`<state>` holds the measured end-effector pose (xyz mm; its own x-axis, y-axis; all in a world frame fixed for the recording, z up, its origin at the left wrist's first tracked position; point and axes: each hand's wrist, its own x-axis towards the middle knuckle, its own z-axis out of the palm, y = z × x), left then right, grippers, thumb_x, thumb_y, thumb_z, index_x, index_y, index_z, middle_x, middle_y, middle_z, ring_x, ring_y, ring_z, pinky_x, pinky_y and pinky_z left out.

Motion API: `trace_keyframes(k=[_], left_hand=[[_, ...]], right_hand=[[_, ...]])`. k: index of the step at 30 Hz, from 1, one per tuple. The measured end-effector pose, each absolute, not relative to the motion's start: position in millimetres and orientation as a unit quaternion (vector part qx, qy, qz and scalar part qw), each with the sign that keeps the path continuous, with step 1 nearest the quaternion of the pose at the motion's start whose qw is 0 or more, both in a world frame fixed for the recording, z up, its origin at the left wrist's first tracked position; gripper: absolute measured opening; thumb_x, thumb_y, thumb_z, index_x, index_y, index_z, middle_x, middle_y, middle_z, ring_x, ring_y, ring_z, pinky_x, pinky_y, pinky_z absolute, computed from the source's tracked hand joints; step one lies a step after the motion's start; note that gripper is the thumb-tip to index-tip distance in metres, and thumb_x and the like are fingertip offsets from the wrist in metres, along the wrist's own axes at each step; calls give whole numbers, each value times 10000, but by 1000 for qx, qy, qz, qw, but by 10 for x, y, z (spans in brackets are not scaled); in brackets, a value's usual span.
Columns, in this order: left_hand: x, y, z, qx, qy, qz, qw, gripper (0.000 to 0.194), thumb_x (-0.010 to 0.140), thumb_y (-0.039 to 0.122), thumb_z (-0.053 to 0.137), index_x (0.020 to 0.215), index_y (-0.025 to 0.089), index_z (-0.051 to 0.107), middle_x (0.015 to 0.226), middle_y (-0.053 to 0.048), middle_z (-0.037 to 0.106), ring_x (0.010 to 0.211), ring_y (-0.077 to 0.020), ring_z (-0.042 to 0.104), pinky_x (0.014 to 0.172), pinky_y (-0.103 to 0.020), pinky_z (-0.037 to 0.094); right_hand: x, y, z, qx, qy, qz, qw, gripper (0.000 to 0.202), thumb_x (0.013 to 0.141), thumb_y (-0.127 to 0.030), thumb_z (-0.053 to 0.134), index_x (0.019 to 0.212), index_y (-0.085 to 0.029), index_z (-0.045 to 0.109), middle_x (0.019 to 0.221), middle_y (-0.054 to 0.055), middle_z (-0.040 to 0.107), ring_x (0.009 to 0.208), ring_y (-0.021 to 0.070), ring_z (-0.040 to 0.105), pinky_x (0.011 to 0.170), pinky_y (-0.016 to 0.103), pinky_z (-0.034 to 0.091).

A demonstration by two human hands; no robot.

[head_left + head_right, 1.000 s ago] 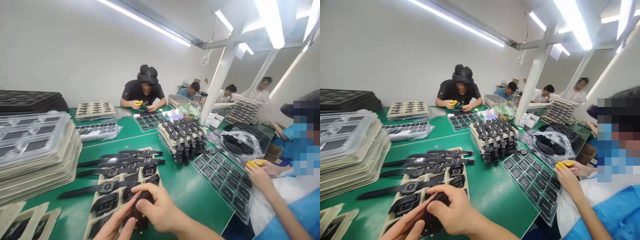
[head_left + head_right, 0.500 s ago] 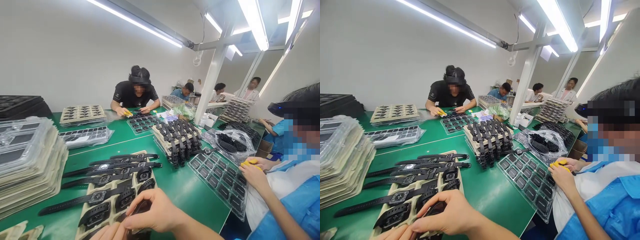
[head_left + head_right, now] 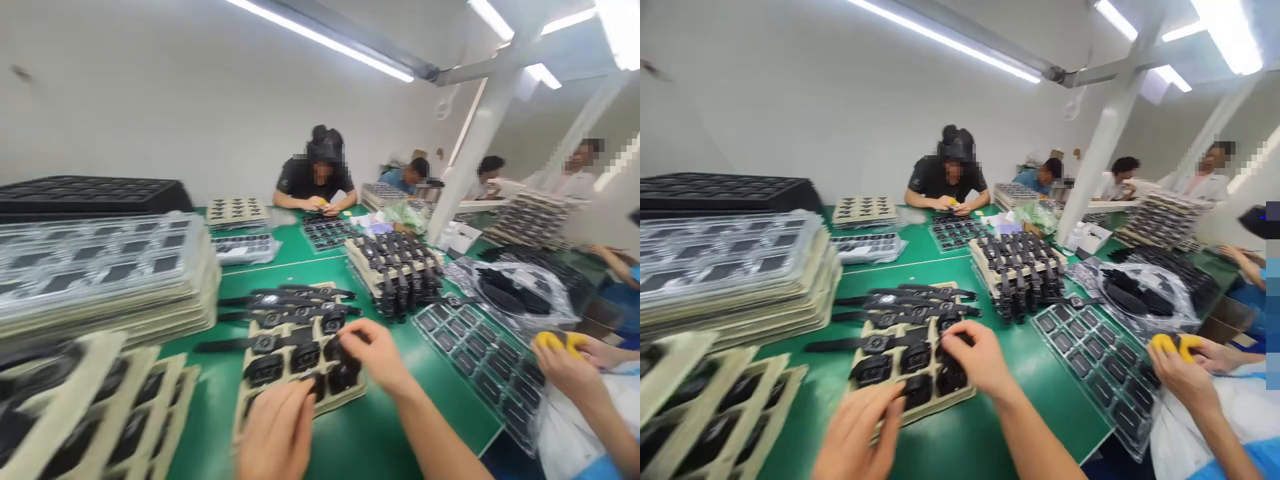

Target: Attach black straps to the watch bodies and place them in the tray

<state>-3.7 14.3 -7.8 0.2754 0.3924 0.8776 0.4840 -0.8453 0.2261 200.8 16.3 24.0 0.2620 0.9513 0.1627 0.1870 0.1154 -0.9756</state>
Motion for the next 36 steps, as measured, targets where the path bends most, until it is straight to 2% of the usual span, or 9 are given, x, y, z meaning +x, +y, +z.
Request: trace_keyframes(k=[4, 8, 14, 17, 20, 27, 30, 32, 36], left_hand=[[155, -32, -28, -835, -241, -494, 20, 279, 900, 36, 523, 1110, 153, 664, 867, -90, 746, 800, -211, 690, 780, -326, 572], [259, -151, -111, -856, -237, -458, -27, 234, 907, 60, 462, 1009, 144, 655, 779, -90, 668, 720, -209, 613, 658, -330, 532], [281, -200, -211, -860, -238, -452, -11, 152, 864, 68, 494, 886, 152, 619, 746, -58, 602, 644, -185, 512, 564, -300, 407], [302, -208, -221, -861, -229, -455, -1, 129, 842, 85, 511, 870, 151, 618, 734, -51, 586, 643, -190, 497, 547, -310, 380], [314, -218, -214, -860, -230, -455, 3, 106, 825, 92, 525, 835, 154, 611, 727, -48, 574, 643, -190, 490, 541, -315, 370], [298, -228, -218, -866, -244, -436, -5, 81, 816, 101, 553, 786, 168, 588, 734, -48, 568, 654, -185, 490, 553, -311, 372], [297, -234, -217, -868, -246, -432, -11, 85, 812, 107, 556, 760, 172, 575, 735, -49, 566, 661, -184, 487, 548, -314, 376], [298, -236, -211, -867, -247, -433, -13, 83, 812, 112, 550, 762, 173, 574, 739, -50, 569, 662, -185, 483, 542, -321, 381], [298, -233, -189, -867, -246, -433, -17, 100, 825, 109, 522, 785, 174, 586, 745, -58, 586, 655, -190, 485, 533, -333, 404]], right_hand=[[2121, 353, 222, -585, -523, 308, 538, 330, 854, -448, 665, 1009, -161, 712, 979, 90, 729, 868, 230, 647, 787, 361, 499], [1952, 726, 367, -554, -638, 297, 445, 209, 823, -334, 712, 981, -205, 755, 1023, 54, 756, 943, 227, 664, 895, 365, 478], [1676, 1298, 294, -531, -750, 264, 294, 184, 793, -265, 734, 966, -241, 791, 968, 26, 791, 869, 228, 706, 814, 359, 527], [1629, 1399, 177, -528, -778, 227, 255, 188, 835, -220, 689, 994, -228, 789, 1071, 56, 790, 990, 250, 714, 924, 400, 519], [1590, 1409, 152, -508, -810, 204, 209, 188, 807, -172, 720, 966, -238, 797, 1107, 52, 789, 1073, 255, 706, 1000, 390, 495], [1552, 1461, 253, -528, -826, 165, 110, 115, 801, -207, 752, 900, -242, 796, 923, 18, 801, 857, 239, 733, 772, 321, 537], [1543, 1460, 282, -536, -828, 148, 78, 130, 807, -215, 754, 930, -237, 788, 940, 23, 794, 844, 231, 723, 745, 308, 525], [1500, 1447, 313, -529, -836, 137, 59, 117, 841, -245, 737, 947, -232, 786, 984, 37, 786, 903, 234, 715, 809, 318, 521], [1260, 1442, 421, -528, -843, 94, 33, 230, 941, -326, 657, 1090, -185, 760, 1220, 130, 714, 1189, 290, 616, 1049, 408, 425]])
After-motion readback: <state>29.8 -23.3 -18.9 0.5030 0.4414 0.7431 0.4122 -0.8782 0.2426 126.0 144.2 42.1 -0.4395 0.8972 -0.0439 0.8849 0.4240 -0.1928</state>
